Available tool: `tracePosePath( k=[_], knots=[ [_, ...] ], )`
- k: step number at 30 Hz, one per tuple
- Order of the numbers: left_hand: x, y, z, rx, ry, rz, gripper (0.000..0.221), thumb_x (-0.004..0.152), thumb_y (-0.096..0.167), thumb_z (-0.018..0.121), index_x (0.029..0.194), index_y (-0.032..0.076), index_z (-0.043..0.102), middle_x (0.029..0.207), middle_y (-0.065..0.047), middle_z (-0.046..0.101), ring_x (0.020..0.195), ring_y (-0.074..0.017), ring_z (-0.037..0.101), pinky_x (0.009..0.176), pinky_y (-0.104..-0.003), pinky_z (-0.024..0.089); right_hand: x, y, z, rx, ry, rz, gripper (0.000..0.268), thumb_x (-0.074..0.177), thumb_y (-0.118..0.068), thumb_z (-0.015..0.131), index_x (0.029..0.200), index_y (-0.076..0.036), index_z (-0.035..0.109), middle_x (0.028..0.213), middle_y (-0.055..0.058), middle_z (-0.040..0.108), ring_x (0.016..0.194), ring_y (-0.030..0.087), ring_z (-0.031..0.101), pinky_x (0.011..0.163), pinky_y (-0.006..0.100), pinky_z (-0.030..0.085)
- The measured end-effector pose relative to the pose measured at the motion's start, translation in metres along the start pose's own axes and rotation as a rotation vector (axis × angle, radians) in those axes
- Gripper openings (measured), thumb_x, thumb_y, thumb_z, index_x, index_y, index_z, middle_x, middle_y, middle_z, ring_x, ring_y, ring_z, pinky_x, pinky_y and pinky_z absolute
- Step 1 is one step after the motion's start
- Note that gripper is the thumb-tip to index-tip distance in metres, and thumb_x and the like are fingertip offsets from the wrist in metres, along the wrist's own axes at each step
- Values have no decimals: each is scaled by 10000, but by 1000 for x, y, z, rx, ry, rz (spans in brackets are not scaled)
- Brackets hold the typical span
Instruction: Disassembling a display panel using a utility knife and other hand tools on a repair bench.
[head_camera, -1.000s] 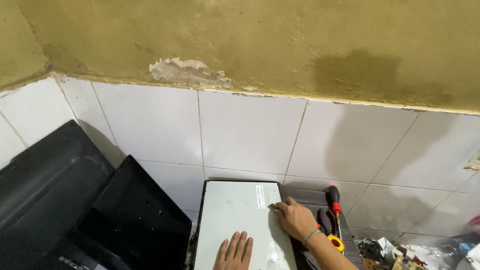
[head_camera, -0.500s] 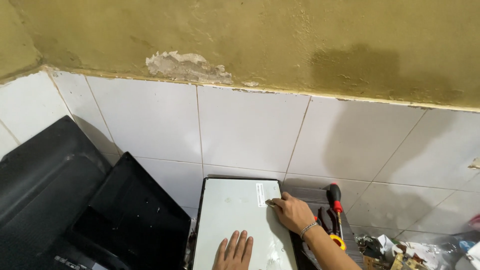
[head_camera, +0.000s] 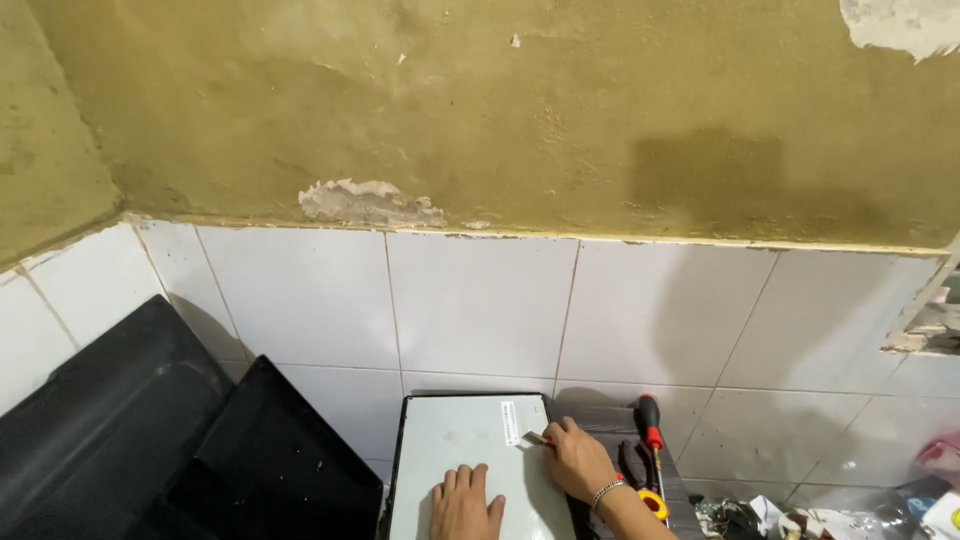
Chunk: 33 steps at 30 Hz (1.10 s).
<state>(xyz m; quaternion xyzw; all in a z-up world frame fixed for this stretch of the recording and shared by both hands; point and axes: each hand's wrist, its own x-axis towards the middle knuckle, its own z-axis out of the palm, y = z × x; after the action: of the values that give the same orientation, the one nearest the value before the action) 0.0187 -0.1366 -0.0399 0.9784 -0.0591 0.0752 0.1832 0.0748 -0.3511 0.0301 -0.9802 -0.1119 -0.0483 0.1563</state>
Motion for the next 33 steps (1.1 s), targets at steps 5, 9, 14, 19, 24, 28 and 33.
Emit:
tracePosePath(
  k=[5,9,14,19,24,28,33],
  knots=[
    [42,-11,46,165,122,-51,552,871,590,647,1314,271,564,1207,-44,533,1071,-282,510,908,-447,402,19,17,-2,-86,26,-129,107,944,-249,550,1023,-197,499,1021,82,508,665,397,627,545,551,476],
    [28,-13,59,145,256,-20,680,808,584,704,1374,237,559,1419,-98,509,1341,-345,419,1092,-542,345,18,28,6,-380,6,-394,164,965,-327,634,1025,-187,574,946,75,591,865,325,624,738,493,510],
    [42,-24,83,232,165,-16,635,848,646,621,1361,276,559,1397,-85,488,1332,-339,413,1058,-547,347,16,24,-2,-318,-51,-469,160,923,-249,624,1046,-155,585,1023,115,520,874,342,598,616,501,532],
    [34,-12,54,163,43,-63,641,860,586,683,1398,272,533,1439,-71,456,1384,-335,373,1108,-558,307,16,10,-12,-384,-110,-468,268,1012,-386,592,1089,-134,546,1116,142,500,878,348,563,568,499,554],
    [16,4,18,139,103,-63,621,893,541,651,1409,225,514,1487,-81,452,1410,-339,358,1131,-540,299,20,-7,-14,-472,-113,-335,313,1019,-402,499,1163,-143,600,1165,143,528,965,367,569,718,508,544],
    [12,5,5,121,5,-47,624,966,539,555,1477,199,439,1521,-110,396,1433,-348,304,1150,-556,272,29,-10,-14,-494,-107,-355,314,993,-390,560,1112,-125,679,1225,144,561,981,358,594,778,508,547],
    [17,2,21,161,77,-54,656,912,564,620,1462,234,482,1529,-98,425,1436,-349,335,1143,-550,288,38,0,-11,-351,-101,-438,352,998,-405,575,1033,-76,694,1129,137,584,923,336,615,696,498,557]
  ],
)
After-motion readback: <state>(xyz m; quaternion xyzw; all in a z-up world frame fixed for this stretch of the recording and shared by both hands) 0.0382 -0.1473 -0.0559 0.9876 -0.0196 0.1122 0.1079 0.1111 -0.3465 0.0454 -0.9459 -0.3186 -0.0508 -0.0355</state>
